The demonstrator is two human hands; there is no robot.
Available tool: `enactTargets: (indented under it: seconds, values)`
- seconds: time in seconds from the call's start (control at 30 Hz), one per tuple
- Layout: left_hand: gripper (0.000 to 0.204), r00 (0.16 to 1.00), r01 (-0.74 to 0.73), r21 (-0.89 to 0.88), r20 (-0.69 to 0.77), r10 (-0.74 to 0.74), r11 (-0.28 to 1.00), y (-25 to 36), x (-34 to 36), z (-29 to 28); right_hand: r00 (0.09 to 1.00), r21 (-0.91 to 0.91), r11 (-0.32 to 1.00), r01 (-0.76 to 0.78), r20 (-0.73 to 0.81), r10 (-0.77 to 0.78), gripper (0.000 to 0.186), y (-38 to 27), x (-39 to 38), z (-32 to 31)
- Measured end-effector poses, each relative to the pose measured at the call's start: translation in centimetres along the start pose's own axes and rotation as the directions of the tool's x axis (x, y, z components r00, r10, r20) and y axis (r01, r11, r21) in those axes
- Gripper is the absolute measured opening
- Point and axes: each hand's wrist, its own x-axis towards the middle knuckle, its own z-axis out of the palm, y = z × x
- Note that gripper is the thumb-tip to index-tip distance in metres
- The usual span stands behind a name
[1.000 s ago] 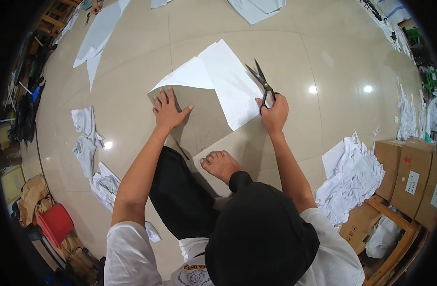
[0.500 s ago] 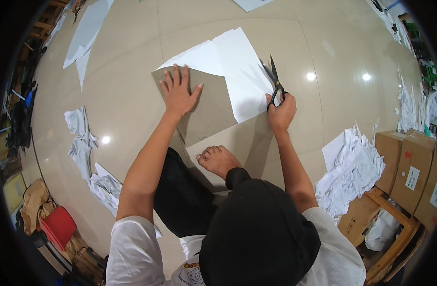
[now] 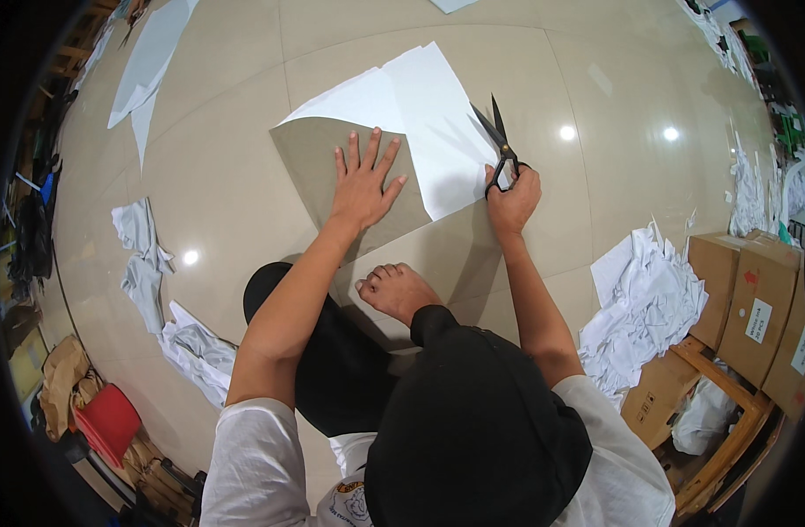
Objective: The person sits on the floor and uses scissors to cut a white fabric piece following a brown paper template. They align the fabric over the template, cut along the edges, and remove the excess fabric.
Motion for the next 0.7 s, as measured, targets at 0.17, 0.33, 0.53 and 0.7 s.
enactTargets:
  seconds: [0.17, 0.33, 0.53, 0.7]
  values:
    - [0.075, 0.998, -0.061, -0.014, 0.022, 0.062, 0.998, 0.7, -0.3, 0.0, 1.0, 0.009, 1.0, 0.011, -0.014, -0.011, 0.055, 0.3, 0.0, 0.2]
    - [0.08, 0.988, -0.153, -0.107, -0.013, 0.152, 0.982, 1.1, -1.1, -0.1, 0.999, 0.012, 1.0, 0.024, -0.035, -0.023, 0.054, -0.2, 0.0, 0.1]
    - [0.047, 0.919, -0.39, -0.386, -0.102, 0.382, 0.836, 2.0, -1.8, -1.9, 1.0, 0.049, 0.999, -0.007, -0.014, 0.007, 0.053, 0.2, 0.0, -0.1]
    - [0.029, 0.872, -0.479, -0.407, -0.122, 0.474, 0.778, 2.8, -3.2, -1.7, 1.0, 0.037, 0.999, -0.013, -0.003, 0.013, 0.053, -0.2, 0.0, 0.0]
